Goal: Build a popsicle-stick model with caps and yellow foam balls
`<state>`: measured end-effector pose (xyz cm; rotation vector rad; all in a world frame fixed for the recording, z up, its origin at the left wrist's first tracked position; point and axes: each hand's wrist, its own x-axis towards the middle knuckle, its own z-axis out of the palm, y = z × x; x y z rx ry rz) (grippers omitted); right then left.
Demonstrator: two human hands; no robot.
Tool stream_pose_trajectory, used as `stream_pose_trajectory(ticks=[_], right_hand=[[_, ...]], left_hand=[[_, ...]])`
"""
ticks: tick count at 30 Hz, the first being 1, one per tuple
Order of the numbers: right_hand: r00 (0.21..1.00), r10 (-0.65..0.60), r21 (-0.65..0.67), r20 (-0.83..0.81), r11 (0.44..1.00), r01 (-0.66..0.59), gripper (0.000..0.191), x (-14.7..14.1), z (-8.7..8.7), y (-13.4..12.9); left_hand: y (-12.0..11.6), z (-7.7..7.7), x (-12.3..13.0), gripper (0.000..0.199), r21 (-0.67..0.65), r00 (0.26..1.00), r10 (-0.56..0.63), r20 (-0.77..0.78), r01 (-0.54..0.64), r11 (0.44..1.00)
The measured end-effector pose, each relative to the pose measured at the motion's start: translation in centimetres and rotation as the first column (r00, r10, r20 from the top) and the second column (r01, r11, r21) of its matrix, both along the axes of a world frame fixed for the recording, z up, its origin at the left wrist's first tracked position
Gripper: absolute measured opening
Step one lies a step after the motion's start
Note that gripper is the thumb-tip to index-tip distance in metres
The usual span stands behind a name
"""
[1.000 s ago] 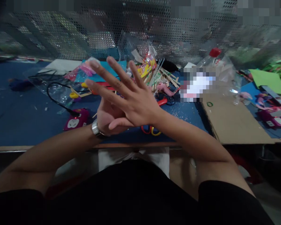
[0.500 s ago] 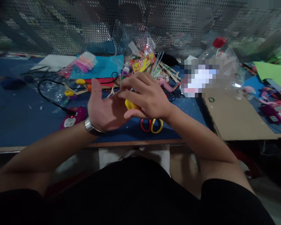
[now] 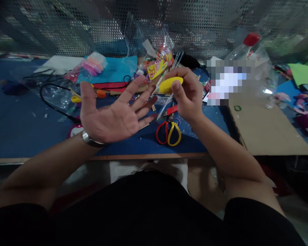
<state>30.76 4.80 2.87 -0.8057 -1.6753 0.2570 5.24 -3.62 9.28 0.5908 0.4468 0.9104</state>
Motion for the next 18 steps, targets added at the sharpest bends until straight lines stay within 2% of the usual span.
stream_pose_trajectory(ticks=[3,7,10,14,18], right_hand=[[1.000,0.013,-0.027,-0.011,1.000,-0.013,0.080,0.9,-2.1,2.0],[0.999,0.041,-0.039,0.012,0.998,-0.040,0.077,1.0,-3.5,2.1],[0.998,0.053,-0.049,0.031,0.997,-0.052,0.073,0.7,-3.6,1.0],[0.996,0.094,-0.099,-0.004,0.991,-0.094,0.068,0.5,-3.4,-0.2],[0.992,0.123,-0.114,-0.034,0.985,-0.126,0.066,0.6,-3.4,-0.6]], left_hand=[[0.8,-1.7,-0.1,0.110,0.046,1.000,-0.027,0.000,0.027,0.999],[1.8,-3.8,-0.1,0.108,0.041,0.999,-0.040,-0.021,0.040,0.998],[2.6,-5.0,-0.3,0.101,0.060,0.997,-0.075,0.002,0.075,0.995],[3.5,-6.5,-0.5,0.098,0.165,0.991,-0.135,0.004,0.133,0.977],[4.0,-7.1,-0.7,0.088,0.229,0.988,-0.149,-0.031,0.152,0.961]])
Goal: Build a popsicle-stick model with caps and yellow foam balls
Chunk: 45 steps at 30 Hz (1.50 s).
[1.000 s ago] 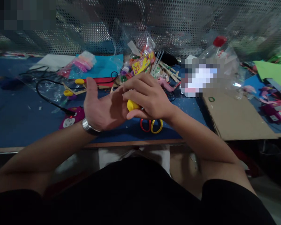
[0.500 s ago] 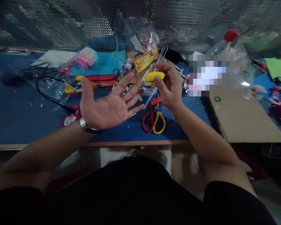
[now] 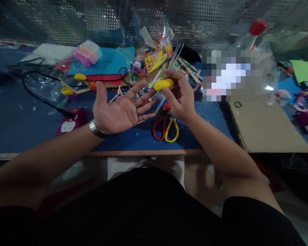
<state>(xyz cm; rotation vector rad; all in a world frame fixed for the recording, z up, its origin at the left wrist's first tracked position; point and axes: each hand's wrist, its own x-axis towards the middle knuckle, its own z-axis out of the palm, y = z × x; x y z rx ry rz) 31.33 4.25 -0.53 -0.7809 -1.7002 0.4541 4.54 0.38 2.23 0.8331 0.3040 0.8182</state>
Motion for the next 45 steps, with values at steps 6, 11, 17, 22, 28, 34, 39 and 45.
stream_pose_trajectory(ticks=[6,11,17,22,28,34,39,45], right_hand=[[1.000,0.024,0.004,0.011,1.000,-0.024,0.065,-0.1,-0.4,-0.3],[1.000,0.025,-0.006,0.013,1.000,-0.025,0.063,-0.3,-0.4,-0.8],[0.998,-0.005,-0.006,-0.056,1.000,0.005,0.058,0.0,-0.4,-0.4],[0.993,-0.030,-0.064,-0.114,0.998,0.022,0.065,0.5,-1.0,0.6],[0.994,0.007,-0.022,-0.108,1.000,-0.009,0.063,0.6,-1.4,1.1],[0.998,0.003,-0.041,-0.070,0.999,-0.006,0.067,0.6,-1.5,1.1],[0.998,0.006,-0.028,-0.069,1.000,-0.008,0.067,0.3,-1.4,1.0],[0.997,-0.016,-0.021,-0.081,1.000,0.014,0.057,-0.4,-0.7,0.0]], left_hand=[[0.3,0.2,-0.1,0.081,0.086,0.998,0.040,-0.049,-0.036,0.996],[0.3,0.3,-0.1,0.079,0.140,0.992,0.073,-0.102,-0.058,0.988],[0.6,0.1,-0.1,0.079,0.146,0.993,0.080,-0.089,-0.066,0.987],[0.9,-0.3,-0.2,0.086,0.106,0.996,0.070,-0.054,-0.064,0.992],[1.2,-1.1,-0.3,0.094,0.065,0.999,0.045,0.007,-0.046,0.997],[1.4,-1.6,-0.5,0.100,-0.046,0.999,0.012,0.044,-0.010,0.999],[1.5,-1.7,-0.5,0.104,-0.033,0.999,-0.044,0.030,0.045,0.998],[1.2,-1.5,-0.2,0.091,0.156,0.998,0.030,-0.050,-0.022,0.988]])
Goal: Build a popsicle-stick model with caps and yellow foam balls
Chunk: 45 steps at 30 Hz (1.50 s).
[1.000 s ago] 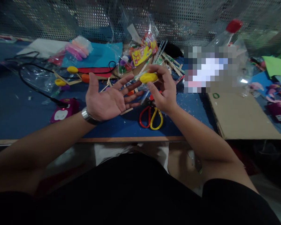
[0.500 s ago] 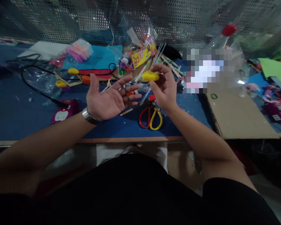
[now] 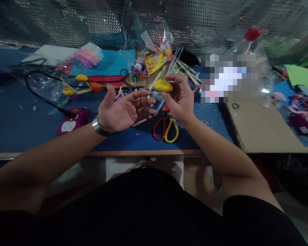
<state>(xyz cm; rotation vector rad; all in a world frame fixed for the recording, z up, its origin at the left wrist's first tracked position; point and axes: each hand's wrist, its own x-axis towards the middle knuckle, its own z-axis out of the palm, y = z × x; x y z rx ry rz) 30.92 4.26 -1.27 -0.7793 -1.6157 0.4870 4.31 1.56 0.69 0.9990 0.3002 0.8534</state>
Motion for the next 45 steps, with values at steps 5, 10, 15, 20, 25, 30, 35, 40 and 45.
stream_pose_trajectory(ticks=[5,10,15,20,25,30,35,40,45], right_hand=[[1.000,0.000,-0.038,0.014,0.999,0.000,0.062,-0.1,0.1,-0.1],[0.995,0.098,-0.094,0.011,0.991,-0.096,0.065,-0.4,0.2,-0.5],[0.977,0.214,-0.116,0.003,0.970,-0.212,0.069,-1.3,0.5,-2.0],[0.958,0.278,-0.179,0.064,0.948,-0.263,0.067,-1.6,1.1,-2.8],[0.930,0.335,-0.253,-0.153,0.896,-0.365,0.076,-0.9,1.5,-1.8],[0.884,0.367,-0.379,-0.289,0.804,-0.458,0.084,0.5,2.1,-0.9],[0.895,0.369,-0.396,-0.253,0.804,-0.443,0.087,0.5,2.8,-1.3],[0.870,0.386,-0.378,-0.306,0.789,-0.483,0.084,0.0,2.8,-1.7],[0.883,0.388,-0.381,-0.265,0.799,-0.465,0.085,-0.2,2.4,-2.0]], left_hand=[[-0.6,0.1,0.1,0.068,0.101,0.997,0.045,-0.055,-0.039,0.994],[-0.6,0.0,0.5,0.062,0.013,0.992,0.102,-0.077,-0.101,0.995],[-0.4,-0.6,1.0,0.069,0.031,0.981,0.156,-0.112,-0.153,0.988],[-0.3,-1.0,1.2,0.065,0.139,0.948,0.257,-0.186,-0.233,0.962],[0.0,-1.0,1.1,0.058,0.090,0.946,0.288,-0.151,-0.277,0.957],[0.1,-1.2,1.1,0.047,0.081,0.942,0.289,-0.170,-0.279,0.957],[0.2,-1.3,1.1,0.055,0.062,0.943,0.295,-0.156,-0.289,0.955],[0.1,-1.3,1.2,0.055,0.068,0.939,0.307,-0.153,-0.300,0.951],[0.0,-1.2,1.0,0.050,0.073,0.936,0.306,-0.172,-0.297,0.952]])
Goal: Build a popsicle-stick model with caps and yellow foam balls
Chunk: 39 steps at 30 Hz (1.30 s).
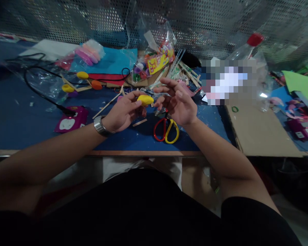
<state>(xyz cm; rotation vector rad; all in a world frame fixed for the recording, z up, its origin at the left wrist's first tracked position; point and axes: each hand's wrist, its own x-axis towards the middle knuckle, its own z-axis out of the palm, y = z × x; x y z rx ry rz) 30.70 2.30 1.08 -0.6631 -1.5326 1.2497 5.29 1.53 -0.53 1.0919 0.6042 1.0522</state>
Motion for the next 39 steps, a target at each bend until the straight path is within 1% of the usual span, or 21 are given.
stream_pose_trajectory(ticks=[3,7,9,12,14,16,17,19,22,25,28,33,39], right_hand=[[1.000,-0.025,0.001,0.008,1.000,0.025,0.085,0.0,-0.1,-0.1],[1.000,-0.012,-0.005,-0.020,1.000,0.012,0.082,0.0,0.0,-0.1],[0.999,-0.027,-0.017,-0.029,1.000,0.026,0.081,-0.1,0.0,-0.1],[0.997,-0.051,-0.023,-0.049,0.998,0.050,0.070,-0.4,-0.3,-0.1],[0.996,-0.057,0.014,-0.067,0.998,0.058,0.059,-0.5,-0.7,0.1],[0.994,-0.077,0.069,-0.071,0.994,0.082,0.055,-0.6,-1.2,0.4],[0.994,-0.096,0.088,-0.056,0.991,0.101,0.057,-0.6,-1.5,0.6],[0.990,-0.138,0.097,-0.011,0.986,0.138,0.066,-0.5,-1.8,1.0],[0.985,-0.171,0.054,0.001,0.984,0.171,0.076,-0.5,-1.7,1.2],[0.989,-0.143,0.011,-0.042,0.990,0.143,0.074,-0.6,-1.2,0.9],[0.992,-0.105,-0.004,-0.071,0.994,0.105,0.072,-0.8,-0.7,0.6],[0.991,-0.104,0.009,-0.088,0.994,0.105,0.068,-0.9,-0.5,0.4],[0.992,-0.103,0.063,-0.070,0.992,0.108,0.066,-0.9,-0.7,0.5]], left_hand=[[0.0,0.0,-0.1,0.050,-0.006,1.000,-0.016,0.003,0.016,1.000],[0.0,0.1,0.0,0.049,-0.011,1.000,-0.017,0.004,0.017,1.000],[0.0,0.1,0.0,0.049,-0.016,1.000,-0.014,0.009,0.014,1.000],[0.0,0.1,0.0,0.050,-0.020,1.000,-0.011,0.012,0.011,1.000],[0.0,0.1,0.0,0.048,-0.014,1.000,-0.009,0.007,0.009,1.000],[0.0,0.2,0.1,0.045,-0.005,1.000,-0.013,0.001,0.013,1.000],[0.0,0.2,0.1,0.045,0.000,1.000,-0.016,0.002,0.016,1.000],[0.0,0.2,0.1,0.046,0.005,1.000,-0.021,0.008,0.021,1.000],[0.0,0.2,0.2,0.048,0.006,1.000,-0.017,0.023,0.017,1.000],[0.0,0.0,0.2,0.049,0.010,0.999,-0.026,0.022,0.026,1.000],[0.1,-0.1,0.1,0.048,0.017,0.999,-0.036,0.006,0.036,0.999],[0.1,-0.2,0.0,0.049,0.037,0.999,-0.035,-0.004,0.035,0.999],[0.3,-0.4,-0.1,0.057,0.054,0.999,-0.040,-0.007,0.040,0.998]])
